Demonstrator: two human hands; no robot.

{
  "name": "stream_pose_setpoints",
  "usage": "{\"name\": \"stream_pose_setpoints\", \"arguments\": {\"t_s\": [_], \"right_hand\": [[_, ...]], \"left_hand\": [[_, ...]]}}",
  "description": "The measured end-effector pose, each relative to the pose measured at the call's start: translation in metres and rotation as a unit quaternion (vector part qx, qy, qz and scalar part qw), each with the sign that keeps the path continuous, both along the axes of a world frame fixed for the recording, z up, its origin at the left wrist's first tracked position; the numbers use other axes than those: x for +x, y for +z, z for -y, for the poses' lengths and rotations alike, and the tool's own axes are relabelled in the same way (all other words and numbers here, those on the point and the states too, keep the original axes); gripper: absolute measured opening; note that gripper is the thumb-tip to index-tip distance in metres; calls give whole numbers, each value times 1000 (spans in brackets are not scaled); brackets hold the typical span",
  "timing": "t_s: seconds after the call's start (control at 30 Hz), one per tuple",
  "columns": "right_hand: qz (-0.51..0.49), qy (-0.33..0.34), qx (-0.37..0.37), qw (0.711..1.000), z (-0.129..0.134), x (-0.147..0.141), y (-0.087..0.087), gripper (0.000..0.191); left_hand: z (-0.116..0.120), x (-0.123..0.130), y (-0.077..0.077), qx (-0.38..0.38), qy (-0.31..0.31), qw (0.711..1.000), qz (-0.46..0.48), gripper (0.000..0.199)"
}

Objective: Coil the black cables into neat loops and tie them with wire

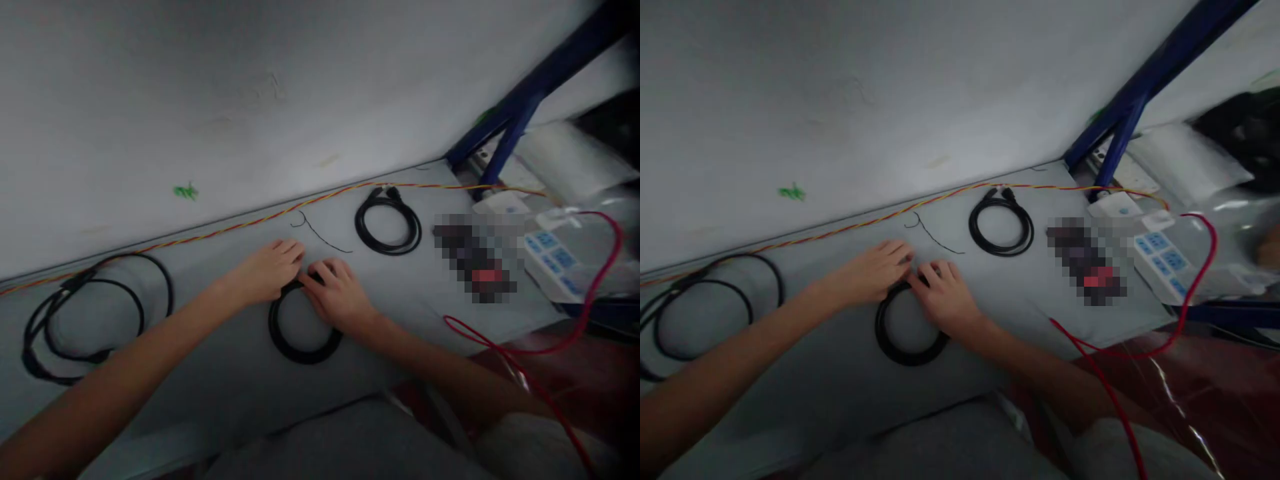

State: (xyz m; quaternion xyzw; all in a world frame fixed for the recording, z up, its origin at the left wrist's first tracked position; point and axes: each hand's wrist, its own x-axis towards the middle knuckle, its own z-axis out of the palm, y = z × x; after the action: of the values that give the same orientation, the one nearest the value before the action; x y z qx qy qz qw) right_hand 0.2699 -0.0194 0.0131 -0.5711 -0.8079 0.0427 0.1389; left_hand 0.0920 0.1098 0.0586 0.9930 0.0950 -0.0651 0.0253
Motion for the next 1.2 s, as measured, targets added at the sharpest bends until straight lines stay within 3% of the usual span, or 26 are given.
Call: {"name": "stream_pose_setpoints", "arguments": {"t_s": [0.13, 0.37, 0.57, 0.73, 0.97, 1.1, 1.2], "right_hand": [[-7, 1, -4, 1000, 0, 1, 0, 30], [-21, -8, -11, 1000, 2, 1, 1, 27], [-31, -8, -14, 999, 2, 2, -2, 26], [-31, -7, -15, 999, 0, 3, 0, 27], [-30, -4, -21, 999, -1, 4, 5, 25], [-38, -9, -20, 999, 0, 3, 3, 25], [-53, -10, -24, 998, 0, 4, 0, 25]], "left_hand": [[2, -5, -5, -27, 31, 998, 41, 21], [20, -27, -20, -134, 216, 953, 166, 20], [21, -24, -20, -193, 263, 936, 130, 9], [19, -19, -20, -256, 318, 902, 138, 11], [59, -20, -34, -146, 410, 873, 221, 31], [76, -16, -39, -139, 426, 855, 261, 14], [82, -12, -41, -150, 434, 836, 300, 12]]}}
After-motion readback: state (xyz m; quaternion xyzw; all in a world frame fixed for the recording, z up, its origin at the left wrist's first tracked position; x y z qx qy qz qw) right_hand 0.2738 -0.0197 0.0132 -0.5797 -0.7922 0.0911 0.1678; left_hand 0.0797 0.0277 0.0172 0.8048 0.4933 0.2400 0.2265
